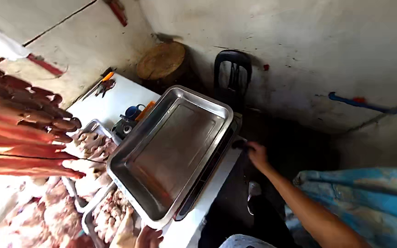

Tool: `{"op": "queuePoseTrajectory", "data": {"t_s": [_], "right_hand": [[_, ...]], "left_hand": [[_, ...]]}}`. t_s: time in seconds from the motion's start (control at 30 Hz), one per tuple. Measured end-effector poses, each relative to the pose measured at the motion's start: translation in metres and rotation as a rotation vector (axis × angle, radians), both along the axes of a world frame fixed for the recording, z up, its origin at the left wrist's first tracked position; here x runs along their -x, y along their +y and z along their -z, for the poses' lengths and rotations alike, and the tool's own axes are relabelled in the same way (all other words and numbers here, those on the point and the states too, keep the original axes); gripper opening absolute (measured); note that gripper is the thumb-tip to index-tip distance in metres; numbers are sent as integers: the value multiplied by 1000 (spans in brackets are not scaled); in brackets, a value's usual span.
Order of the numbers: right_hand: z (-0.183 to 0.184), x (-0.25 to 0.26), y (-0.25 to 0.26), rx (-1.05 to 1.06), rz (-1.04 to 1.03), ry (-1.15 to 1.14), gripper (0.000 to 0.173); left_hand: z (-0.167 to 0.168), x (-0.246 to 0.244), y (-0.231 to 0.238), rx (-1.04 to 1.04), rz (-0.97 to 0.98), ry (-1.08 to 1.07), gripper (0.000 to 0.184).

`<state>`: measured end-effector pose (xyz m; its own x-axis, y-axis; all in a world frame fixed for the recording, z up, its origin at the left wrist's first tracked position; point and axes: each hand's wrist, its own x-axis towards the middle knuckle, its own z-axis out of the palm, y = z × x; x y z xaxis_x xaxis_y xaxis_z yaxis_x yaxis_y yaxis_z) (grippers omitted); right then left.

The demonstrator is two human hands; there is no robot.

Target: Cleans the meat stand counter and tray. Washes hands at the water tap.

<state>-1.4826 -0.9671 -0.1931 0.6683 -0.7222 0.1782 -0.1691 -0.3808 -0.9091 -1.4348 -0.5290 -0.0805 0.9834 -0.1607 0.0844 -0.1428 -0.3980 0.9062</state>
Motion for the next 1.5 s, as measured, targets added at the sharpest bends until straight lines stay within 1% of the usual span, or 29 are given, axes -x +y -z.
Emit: {"op": "queuePoseTrajectory", "data": {"t_s": [0.03, 0.07, 0.1, 0.13, 0.17, 0.2, 0.27, 0.33, 0.37, 0.47, 0.67, 0.77, 0.9, 1.03, 1.1, 1.13, 1.17, 1.2, 1.23, 1.27, 1.3, 1.33, 1.37, 1.4, 1.43, 1.47, 1.5], "right_hand": [[-14, -8, -28, -138, 90, 84, 29], [-19, -17, -53, -242, 100, 168, 42], [-19, -26, -73, -301, 39, 238, 56], [-16, -37, -88, -327, -67, 288, 66], [-13, -47, -97, -340, -182, 324, 73], [-10, -53, -101, -344, -278, 354, 75], [-7, -64, -107, -317, -381, 384, 66], [-5, -66, -108, -290, -396, 393, 59], [-4, -66, -109, -271, -391, 397, 58], [-4, -65, -111, -223, -381, 397, 58], [-6, -61, -107, -248, -382, 399, 62], [-9, -56, -104, -241, -377, 411, 60], [-8, -51, -106, -239, -388, 428, 59], [-15, -53, -112, -195, -445, 477, 54], [-36, -54, -127, -108, -490, 549, 51], [-54, -53, -139, -63, -460, 526, 50], [-80, -51, -155, -48, -404, 473, 56], [-113, -51, -169, -51, -339, 383, 61], [-149, -51, -177, -54, -297, 263, 64], [-186, -52, -175, -51, -289, 118, 61], [-217, -56, -167, -46, -327, -37, 55], [-241, -63, -152, -18, -406, -178, 45], [-261, -74, -130, 51, -542, -261, 36], [-276, -89, -102, 175, -710, -264, 31], [-285, -105, -70, 314, -870, -207, 29], [-284, -121, -36, 424, -1015, -115, 31], [-274, -135, -5, 506, -1157, 8, 34]], "left_hand": [[21, 14, -6, -148, -29, 97, 46], [39, 29, -14, -260, 0, 197, 54], [56, 38, -24, -343, 46, 258, 62], [68, 40, -37, -414, 93, 280, 69], [78, 38, -49, -474, 121, 274, 73], [86, 33, -60, -513, 117, 253, 73], [95, 18, -77, -529, 49, 204, 65], [103, 7, -85, -523, -30, 198, 54], [108, 2, -87, -507, -70, 202, 51], [111, -6, -90, -451, -120, 250, 53], [117, -4, -87, -343, -169, 322, 52], [116, -6, -83, -350, -174, 332, 52], [108, -6, -83, -346, -177, 375, 57], [108, -8, -83, -333, -181, 399, 59], [95, -9, -78, -375, -100, 429, 54], [80, -11, -72, -417, -37, 443, 48], [61, -12, -65, -453, 0, 441, 40], [40, -12, -56, -458, -24, 391, 34], [17, -11, -49, -429, -100, 317, 29], [-7, -10, -41, -369, -187, 222, 28], [-26, -14, -33, -299, -262, 130, 32], [-46, -21, -30, -237, -330, 58, 34], [-65, -30, -33, -186, -379, 5, 36], [-81, -41, -40, -158, -401, -19, 39], [-93, -52, -49, -152, -394, -14, 43], [-100, -63, -59, -161, -373, 14, 47], [-103, -73, -69, -163, -359, 43, 50]]}}
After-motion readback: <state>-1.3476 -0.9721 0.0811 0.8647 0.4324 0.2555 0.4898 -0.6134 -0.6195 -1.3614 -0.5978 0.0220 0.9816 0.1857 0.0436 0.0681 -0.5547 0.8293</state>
